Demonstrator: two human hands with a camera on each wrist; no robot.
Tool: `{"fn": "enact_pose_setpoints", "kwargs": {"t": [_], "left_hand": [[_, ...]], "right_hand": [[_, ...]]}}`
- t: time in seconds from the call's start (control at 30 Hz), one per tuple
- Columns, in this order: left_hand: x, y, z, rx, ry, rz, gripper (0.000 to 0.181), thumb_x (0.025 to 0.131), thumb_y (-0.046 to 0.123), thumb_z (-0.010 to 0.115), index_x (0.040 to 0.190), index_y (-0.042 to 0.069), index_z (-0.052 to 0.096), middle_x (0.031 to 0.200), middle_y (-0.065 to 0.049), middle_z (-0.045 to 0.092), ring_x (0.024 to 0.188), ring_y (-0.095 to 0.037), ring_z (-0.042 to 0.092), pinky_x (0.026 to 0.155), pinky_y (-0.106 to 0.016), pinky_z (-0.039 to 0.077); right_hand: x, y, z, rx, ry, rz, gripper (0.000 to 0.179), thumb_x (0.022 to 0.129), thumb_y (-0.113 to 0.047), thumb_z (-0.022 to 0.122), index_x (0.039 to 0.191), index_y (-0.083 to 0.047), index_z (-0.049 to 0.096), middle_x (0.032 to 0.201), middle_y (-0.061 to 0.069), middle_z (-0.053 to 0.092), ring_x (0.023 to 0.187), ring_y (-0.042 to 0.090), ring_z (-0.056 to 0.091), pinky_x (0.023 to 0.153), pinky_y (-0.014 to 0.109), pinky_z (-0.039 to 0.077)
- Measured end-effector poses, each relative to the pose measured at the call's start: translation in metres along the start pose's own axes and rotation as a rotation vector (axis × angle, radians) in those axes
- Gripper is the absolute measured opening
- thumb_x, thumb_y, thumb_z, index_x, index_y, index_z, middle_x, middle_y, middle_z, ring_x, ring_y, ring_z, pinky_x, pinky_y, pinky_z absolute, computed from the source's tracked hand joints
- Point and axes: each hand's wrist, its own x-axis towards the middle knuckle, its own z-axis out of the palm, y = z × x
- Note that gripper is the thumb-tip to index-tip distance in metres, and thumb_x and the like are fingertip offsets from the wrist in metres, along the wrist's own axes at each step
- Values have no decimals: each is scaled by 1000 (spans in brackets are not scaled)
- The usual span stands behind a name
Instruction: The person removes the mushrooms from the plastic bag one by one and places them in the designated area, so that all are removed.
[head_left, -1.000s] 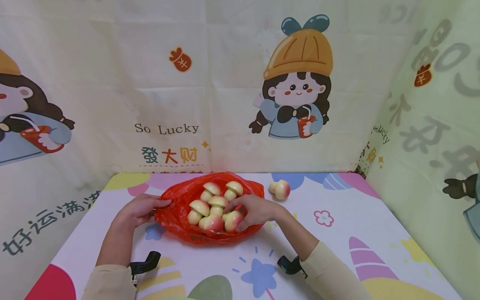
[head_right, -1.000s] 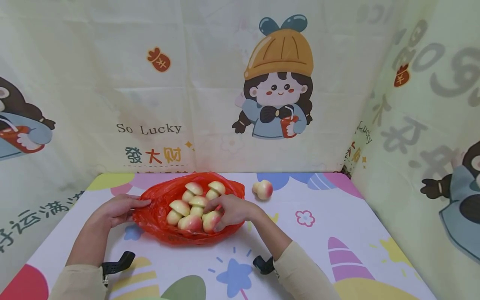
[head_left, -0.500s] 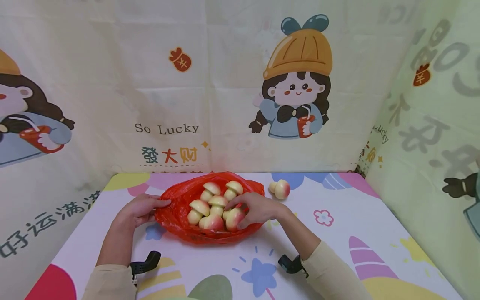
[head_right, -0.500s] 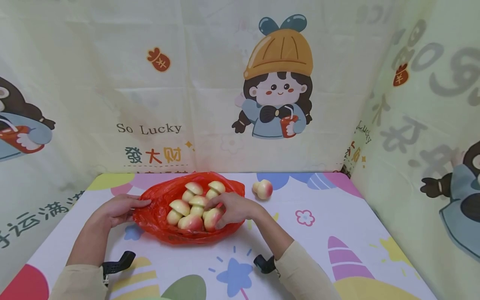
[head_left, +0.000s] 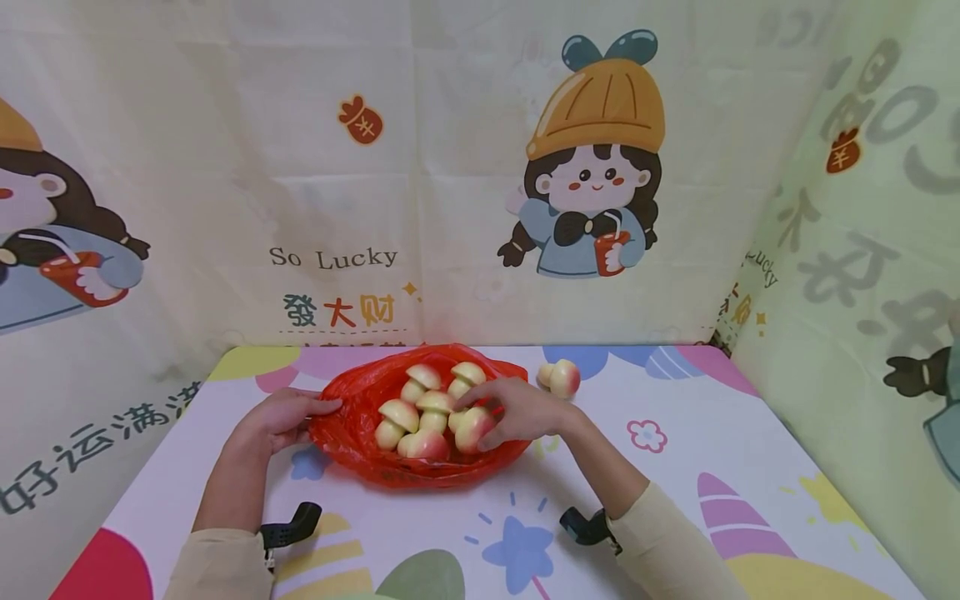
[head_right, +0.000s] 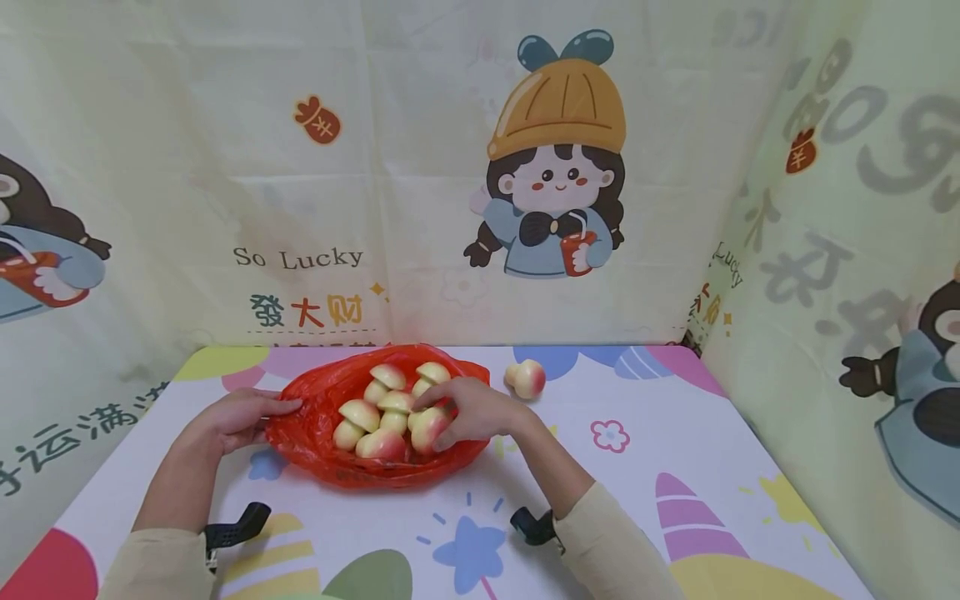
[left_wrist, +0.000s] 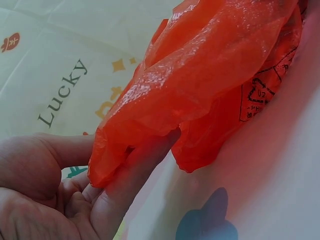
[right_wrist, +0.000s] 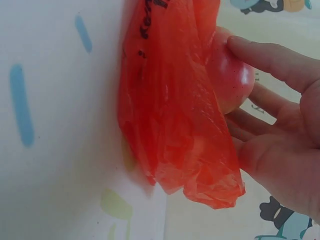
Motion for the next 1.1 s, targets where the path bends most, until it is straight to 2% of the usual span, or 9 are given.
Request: {"fn": "enact_pose_setpoints", "kwargs": {"t": [0.27, 0.7, 0.9, 1.1], "left_hand": [[0, -1, 0, 5, 13, -1, 58, 102, 25, 67, 148, -7, 51, 97, -4, 76, 78, -20, 68, 72, -27, 61], [0, -2, -2, 13, 7, 8, 61, 102, 26, 67, 149, -8, 49, 99, -4, 75, 80, -20, 69, 73, -29, 62], [0, -1, -2, 11, 9, 8, 60, 102, 25, 67, 149, -8, 49, 98, -4, 75, 79, -20, 69, 73, -28, 61], [-1, -1, -2, 4, 8, 7, 60, 103, 25, 66, 149, -8, 49, 97, -3, 76, 78, -20, 69, 72, -28, 61]], "right_hand": [[-2, -1, -4, 2, 22, 21, 53, 84, -20, 86, 134, -28, 69, 133, -9, 66, 126, 17, 56, 84, 30, 63], [-13, 0, -19, 142, 52, -34, 50, 86, -17, 84, 133, -21, 70, 136, -2, 66, 129, 25, 59, 94, 39, 62], [-15, 4, -28, 163, 74, -25, 49, 86, -19, 84, 133, -23, 70, 137, -1, 65, 127, 25, 60, 91, 37, 62], [-23, 4, -38, 198, 109, -27, 50, 86, -16, 83, 134, -20, 69, 137, 1, 65, 123, 27, 63, 96, 40, 61]]}}
